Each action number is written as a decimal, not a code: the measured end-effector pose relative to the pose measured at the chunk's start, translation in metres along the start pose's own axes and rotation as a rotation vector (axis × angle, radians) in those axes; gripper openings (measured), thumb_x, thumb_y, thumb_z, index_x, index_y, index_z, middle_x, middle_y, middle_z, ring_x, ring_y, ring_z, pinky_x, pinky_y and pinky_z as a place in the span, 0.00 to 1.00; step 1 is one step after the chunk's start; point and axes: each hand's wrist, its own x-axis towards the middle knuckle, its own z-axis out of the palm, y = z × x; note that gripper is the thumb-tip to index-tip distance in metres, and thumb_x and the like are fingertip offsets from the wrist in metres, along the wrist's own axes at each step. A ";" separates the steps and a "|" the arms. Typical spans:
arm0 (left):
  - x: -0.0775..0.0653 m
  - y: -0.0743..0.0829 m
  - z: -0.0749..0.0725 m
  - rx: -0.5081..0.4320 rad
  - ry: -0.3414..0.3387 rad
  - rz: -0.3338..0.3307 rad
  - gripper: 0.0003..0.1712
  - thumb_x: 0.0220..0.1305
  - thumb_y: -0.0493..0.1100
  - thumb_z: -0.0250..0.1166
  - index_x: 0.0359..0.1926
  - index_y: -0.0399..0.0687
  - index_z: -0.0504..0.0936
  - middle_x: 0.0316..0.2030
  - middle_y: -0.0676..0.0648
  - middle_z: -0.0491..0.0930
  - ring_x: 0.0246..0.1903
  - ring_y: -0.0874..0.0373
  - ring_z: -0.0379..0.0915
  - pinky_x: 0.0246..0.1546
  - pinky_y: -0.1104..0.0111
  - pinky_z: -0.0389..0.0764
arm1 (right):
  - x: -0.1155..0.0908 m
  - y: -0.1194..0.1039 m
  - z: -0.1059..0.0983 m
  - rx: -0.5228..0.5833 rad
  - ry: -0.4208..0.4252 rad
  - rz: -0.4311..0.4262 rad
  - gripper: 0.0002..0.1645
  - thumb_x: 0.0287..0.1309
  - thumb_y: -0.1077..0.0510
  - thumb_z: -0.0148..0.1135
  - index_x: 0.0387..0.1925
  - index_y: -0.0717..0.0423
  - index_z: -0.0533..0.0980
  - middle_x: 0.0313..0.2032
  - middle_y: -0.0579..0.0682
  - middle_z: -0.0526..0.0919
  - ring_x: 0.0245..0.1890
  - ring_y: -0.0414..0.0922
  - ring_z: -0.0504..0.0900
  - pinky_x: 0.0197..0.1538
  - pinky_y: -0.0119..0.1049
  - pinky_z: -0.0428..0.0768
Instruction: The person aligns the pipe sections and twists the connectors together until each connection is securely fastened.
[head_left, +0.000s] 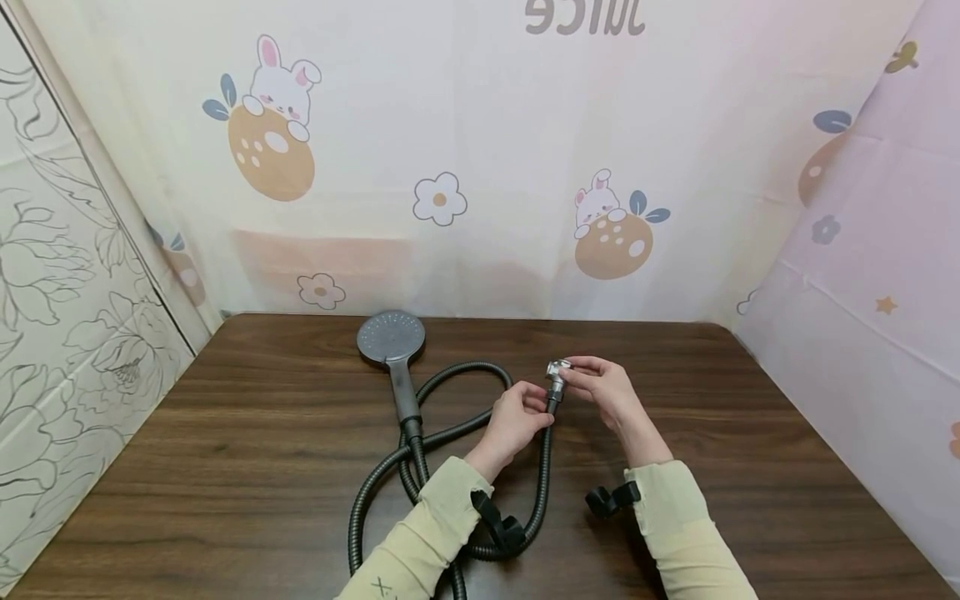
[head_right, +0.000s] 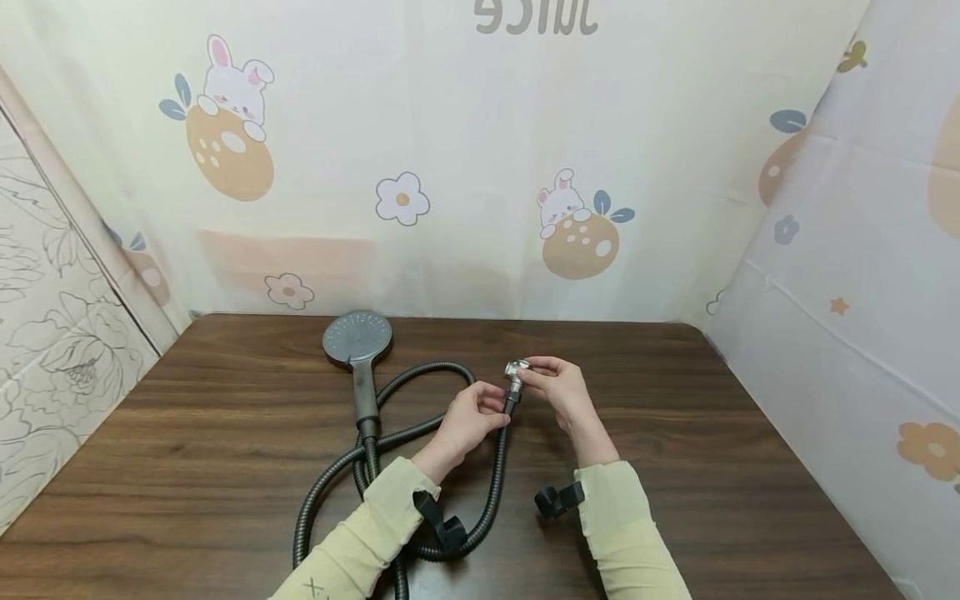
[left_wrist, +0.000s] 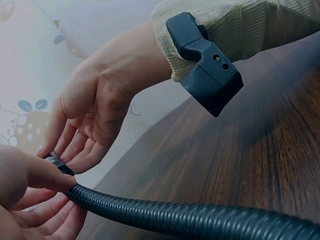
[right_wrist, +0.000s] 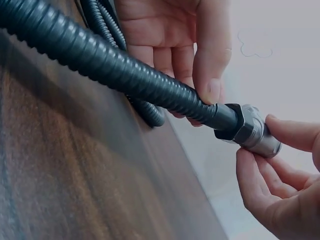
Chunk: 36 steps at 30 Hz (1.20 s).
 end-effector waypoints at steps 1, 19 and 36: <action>0.000 0.000 0.000 0.003 0.001 -0.001 0.16 0.50 0.30 0.66 0.42 0.40 0.76 0.31 0.47 0.79 0.29 0.62 0.75 0.28 0.73 0.76 | 0.000 0.001 0.000 -0.002 0.004 -0.001 0.29 0.56 0.59 0.60 0.55 0.72 0.65 0.33 0.42 0.79 0.33 0.33 0.81 0.54 0.47 0.72; -0.004 -0.005 0.001 0.173 -0.018 -0.011 0.15 0.51 0.31 0.65 0.41 0.41 0.75 0.28 0.48 0.77 0.26 0.62 0.71 0.24 0.73 0.73 | 0.003 0.017 0.001 -0.129 0.024 -0.001 0.22 0.57 0.61 0.59 0.49 0.73 0.70 0.41 0.57 0.77 0.34 0.37 0.80 0.52 0.47 0.75; 0.000 -0.006 -0.002 0.338 -0.001 0.016 0.14 0.50 0.33 0.66 0.40 0.42 0.76 0.28 0.49 0.77 0.26 0.61 0.70 0.24 0.73 0.71 | 0.010 0.016 0.003 -0.212 0.047 0.052 0.18 0.59 0.61 0.56 0.47 0.71 0.72 0.46 0.63 0.75 0.35 0.41 0.81 0.50 0.44 0.77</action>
